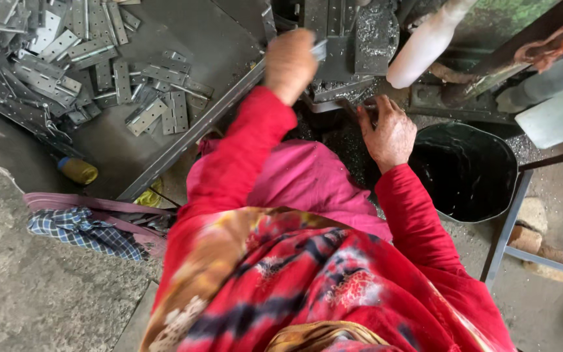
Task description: The person repeatedly picks up small metal plates from a tray, places them into a press machine, and operates the lever to process them. After each press, the person removes the plate and returns it to the tray, continuing the cycle.
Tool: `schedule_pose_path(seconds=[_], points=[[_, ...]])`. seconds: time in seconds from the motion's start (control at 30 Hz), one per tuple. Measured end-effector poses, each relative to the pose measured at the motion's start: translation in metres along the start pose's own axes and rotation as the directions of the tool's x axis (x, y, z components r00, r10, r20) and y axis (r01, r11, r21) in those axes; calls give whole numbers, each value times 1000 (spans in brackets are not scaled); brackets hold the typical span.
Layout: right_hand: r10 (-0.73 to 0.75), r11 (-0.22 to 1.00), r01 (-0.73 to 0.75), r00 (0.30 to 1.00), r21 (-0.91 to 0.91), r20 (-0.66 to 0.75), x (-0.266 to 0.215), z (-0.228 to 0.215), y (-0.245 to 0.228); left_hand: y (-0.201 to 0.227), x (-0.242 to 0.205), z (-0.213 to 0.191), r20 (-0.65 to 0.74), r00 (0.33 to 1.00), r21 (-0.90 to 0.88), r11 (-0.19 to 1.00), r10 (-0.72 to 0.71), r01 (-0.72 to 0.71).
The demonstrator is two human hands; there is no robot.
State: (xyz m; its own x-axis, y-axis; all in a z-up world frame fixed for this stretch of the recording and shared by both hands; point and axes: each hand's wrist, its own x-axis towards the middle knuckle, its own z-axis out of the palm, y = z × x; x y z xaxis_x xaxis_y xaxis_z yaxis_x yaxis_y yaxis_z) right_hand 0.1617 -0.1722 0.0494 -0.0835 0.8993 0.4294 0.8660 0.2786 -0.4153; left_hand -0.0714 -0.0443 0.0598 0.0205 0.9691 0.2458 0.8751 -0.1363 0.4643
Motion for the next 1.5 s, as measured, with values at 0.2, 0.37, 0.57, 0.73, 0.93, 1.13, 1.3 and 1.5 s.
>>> schedule_pose_path(seconds=[0.2, 0.37, 0.57, 0.73, 0.93, 1.13, 1.3, 1.5], points=[[20, 998, -21, 1000, -53, -22, 1, -5, -2, 52, -49, 82, -290, 910, 310, 928, 298, -205], [95, 995, -92, 991, -33, 94, 0, 0, -1, 36, -44, 92, -35, 971, 448, 872, 237, -197], [161, 985, -150, 977, -80, 142, 2, 5, 3, 55, 4, 104, -24, 995, 525, 848, 98, -71], [195, 980, -184, 961, -76, 197, -12, 29, 27, 46, 8, 115, -65, 987, 541, 837, 144, -86], [426, 903, -340, 779, -261, 460, -64, 67, 60, 40, 1, 120, -202, 964, 361, 928, 175, -93], [378, 926, -299, 768, -232, 517, -36, 84, 72, 22, -16, 107, -54, 978, 386, 907, 203, -167], [379, 926, -333, 800, -180, 465, -47, 95, 89, 37, -10, 111, -83, 974, 476, 867, 211, -147], [383, 921, -361, 770, -148, 510, -77, 111, 88, 22, -20, 104, -150, 949, 402, 894, 277, -198]])
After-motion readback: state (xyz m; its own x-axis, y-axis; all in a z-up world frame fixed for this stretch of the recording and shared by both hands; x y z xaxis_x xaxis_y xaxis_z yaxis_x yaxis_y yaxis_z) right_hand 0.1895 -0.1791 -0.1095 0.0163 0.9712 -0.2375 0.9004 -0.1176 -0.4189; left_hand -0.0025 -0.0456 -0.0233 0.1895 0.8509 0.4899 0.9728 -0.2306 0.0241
